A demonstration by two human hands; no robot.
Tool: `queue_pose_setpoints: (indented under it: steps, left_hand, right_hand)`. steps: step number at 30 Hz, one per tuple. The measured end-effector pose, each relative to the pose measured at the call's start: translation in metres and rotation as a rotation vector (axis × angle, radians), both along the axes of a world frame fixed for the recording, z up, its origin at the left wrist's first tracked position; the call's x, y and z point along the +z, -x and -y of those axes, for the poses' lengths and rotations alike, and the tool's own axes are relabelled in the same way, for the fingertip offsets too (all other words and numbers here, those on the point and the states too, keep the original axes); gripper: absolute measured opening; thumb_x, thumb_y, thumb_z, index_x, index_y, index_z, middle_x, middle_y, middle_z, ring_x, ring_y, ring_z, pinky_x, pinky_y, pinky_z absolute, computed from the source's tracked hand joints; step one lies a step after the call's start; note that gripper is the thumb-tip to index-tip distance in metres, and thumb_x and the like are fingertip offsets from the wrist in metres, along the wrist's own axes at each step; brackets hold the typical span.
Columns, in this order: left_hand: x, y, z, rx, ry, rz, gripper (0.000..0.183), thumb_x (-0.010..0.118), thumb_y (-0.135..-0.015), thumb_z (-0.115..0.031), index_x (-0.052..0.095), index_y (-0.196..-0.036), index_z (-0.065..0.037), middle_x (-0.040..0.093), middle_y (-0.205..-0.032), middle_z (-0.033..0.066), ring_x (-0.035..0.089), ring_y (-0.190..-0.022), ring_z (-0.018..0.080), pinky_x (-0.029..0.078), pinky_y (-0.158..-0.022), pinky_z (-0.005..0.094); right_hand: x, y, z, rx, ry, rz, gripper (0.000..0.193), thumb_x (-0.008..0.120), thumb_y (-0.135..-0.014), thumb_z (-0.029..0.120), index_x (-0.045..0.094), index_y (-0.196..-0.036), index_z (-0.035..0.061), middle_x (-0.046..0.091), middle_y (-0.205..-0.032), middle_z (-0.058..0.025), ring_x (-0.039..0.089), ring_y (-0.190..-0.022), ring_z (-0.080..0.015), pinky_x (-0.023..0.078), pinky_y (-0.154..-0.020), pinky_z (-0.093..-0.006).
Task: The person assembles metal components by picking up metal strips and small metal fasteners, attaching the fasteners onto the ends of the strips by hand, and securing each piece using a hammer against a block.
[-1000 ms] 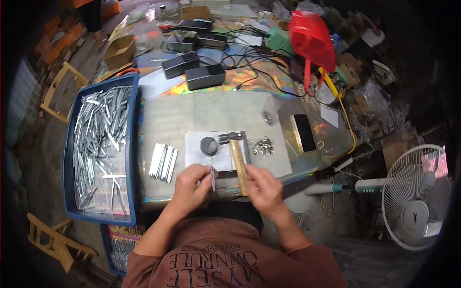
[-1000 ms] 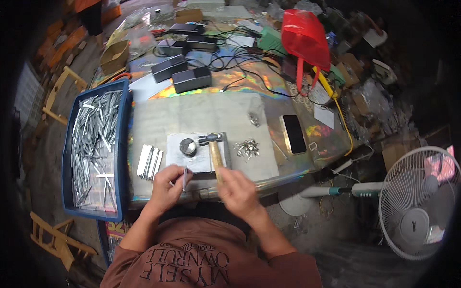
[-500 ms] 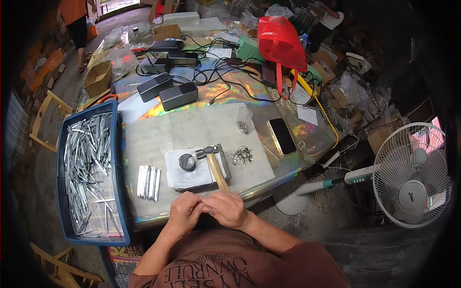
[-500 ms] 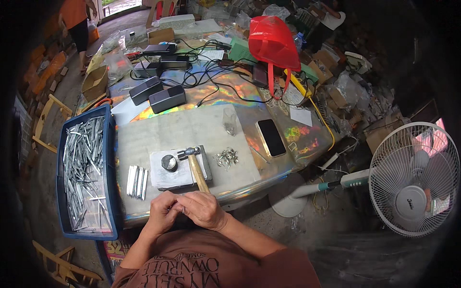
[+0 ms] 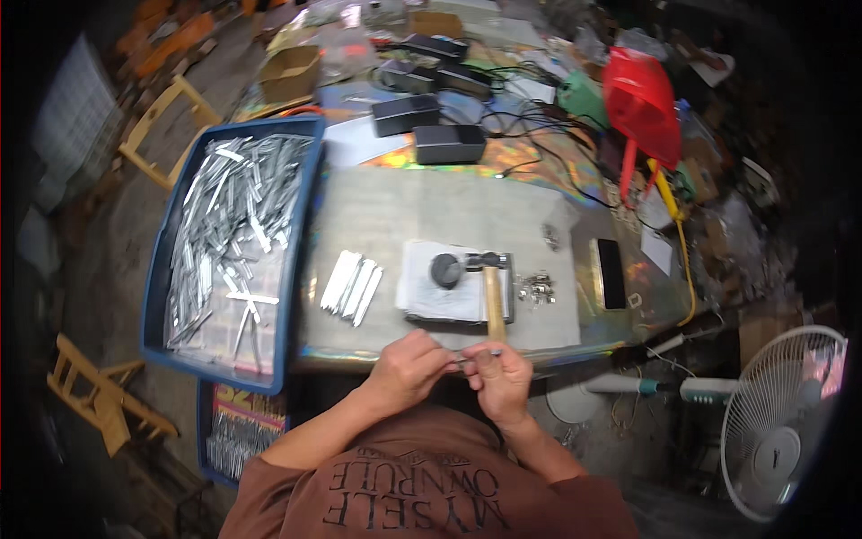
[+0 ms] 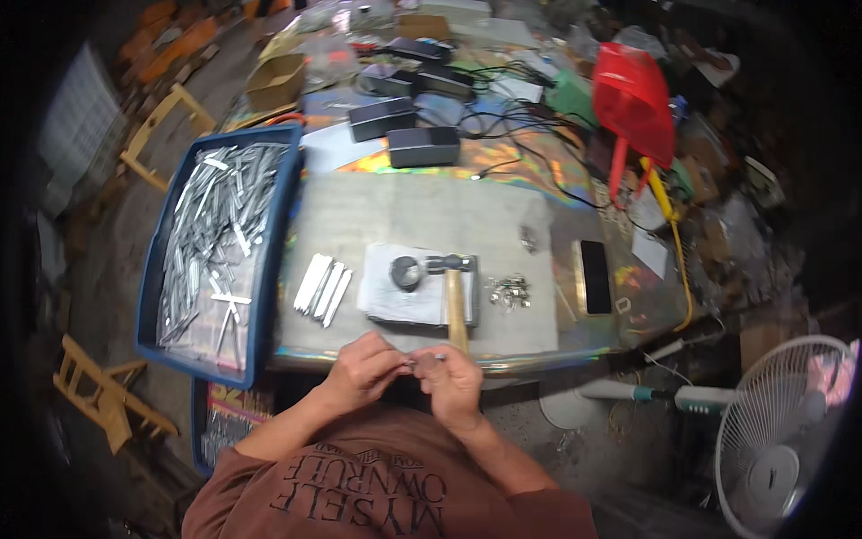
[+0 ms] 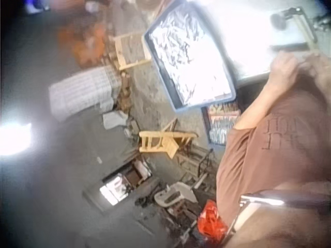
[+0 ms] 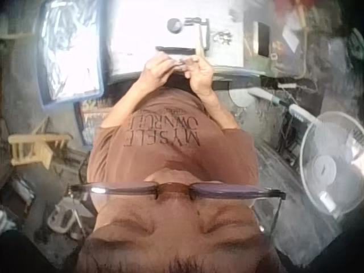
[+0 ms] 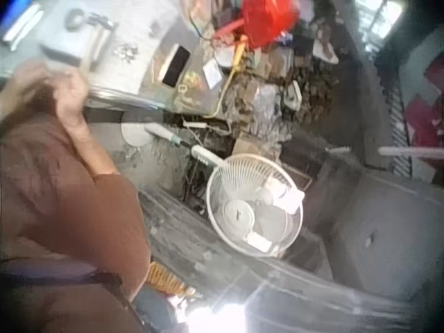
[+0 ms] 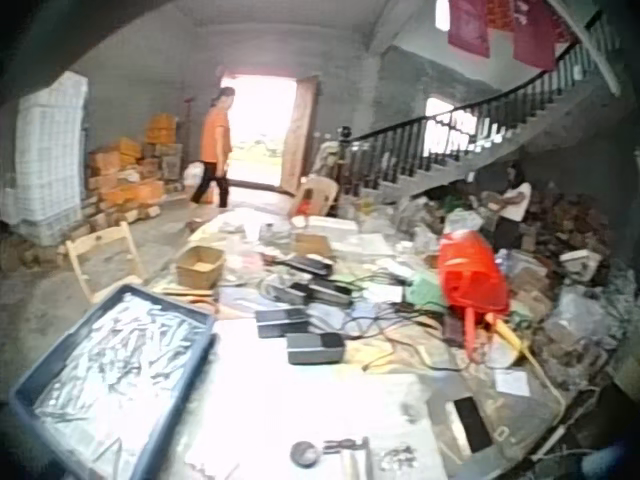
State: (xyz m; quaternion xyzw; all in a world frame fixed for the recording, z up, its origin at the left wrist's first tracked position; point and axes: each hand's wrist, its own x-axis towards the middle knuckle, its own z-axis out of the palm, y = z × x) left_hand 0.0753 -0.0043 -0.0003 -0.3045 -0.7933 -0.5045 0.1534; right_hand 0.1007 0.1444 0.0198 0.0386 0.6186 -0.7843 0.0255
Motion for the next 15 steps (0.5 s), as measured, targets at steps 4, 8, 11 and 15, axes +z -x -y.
queue_pose_setpoints:
  steps: [4,8,11,15]
  left_hand:
    - [0.002,-0.005,0.003,0.051,0.075,-0.066,0.013,0.063,-0.064,-0.004,0.053,-0.072,-0.004,0.049,-0.065,0.0069,0.049,-0.059,0.0227,0.040,-0.051,0.0319]
    - [0.001,-0.007,0.015,0.113,0.066,-0.021,0.012,0.063,-0.065,-0.004,0.054,-0.072,-0.004,0.050,-0.066,0.0076,0.050,-0.060,0.0240,0.041,-0.052,0.0323]
    - [-0.003,-0.005,0.032,0.241,0.031,0.050,0.012,0.064,-0.065,-0.001,0.056,-0.075,-0.001,0.053,-0.065,0.0092,0.051,-0.060,0.0251,0.042,-0.053,0.0332]
    - [-0.021,0.006,0.069,0.550,0.224,0.093,0.011,0.062,-0.068,-0.002,0.057,-0.078,-0.001,0.054,-0.067,0.0127,0.052,-0.063,0.0286,0.042,-0.056,0.0360]
  right_hand:
    - [-0.001,0.003,0.000,0.030,0.082,0.040,0.025,0.053,-0.084,0.021,0.056,-0.082,-0.0032,0.055,-0.062,-0.0062,0.044,-0.046,-0.0063,0.035,-0.041,-0.0169]
    - [0.002,0.007,0.006,0.129,-0.013,0.008,0.026,0.051,-0.085,0.019,0.054,-0.096,-0.0045,0.054,-0.066,-0.0050,0.042,-0.049,-0.0050,0.035,-0.045,-0.0161]
    - [0.002,0.008,0.009,0.184,-0.160,-0.088,0.032,0.048,-0.086,0.015,0.046,-0.112,-0.0042,0.054,-0.071,-0.0036,0.041,-0.052,-0.0032,0.035,-0.047,-0.0155]
    - [-0.002,0.006,0.000,0.115,-0.137,-0.136,0.028,0.045,-0.087,0.012,0.047,-0.111,-0.0038,0.054,-0.071,-0.0039,0.042,-0.053,-0.0031,0.035,-0.047,-0.0157]
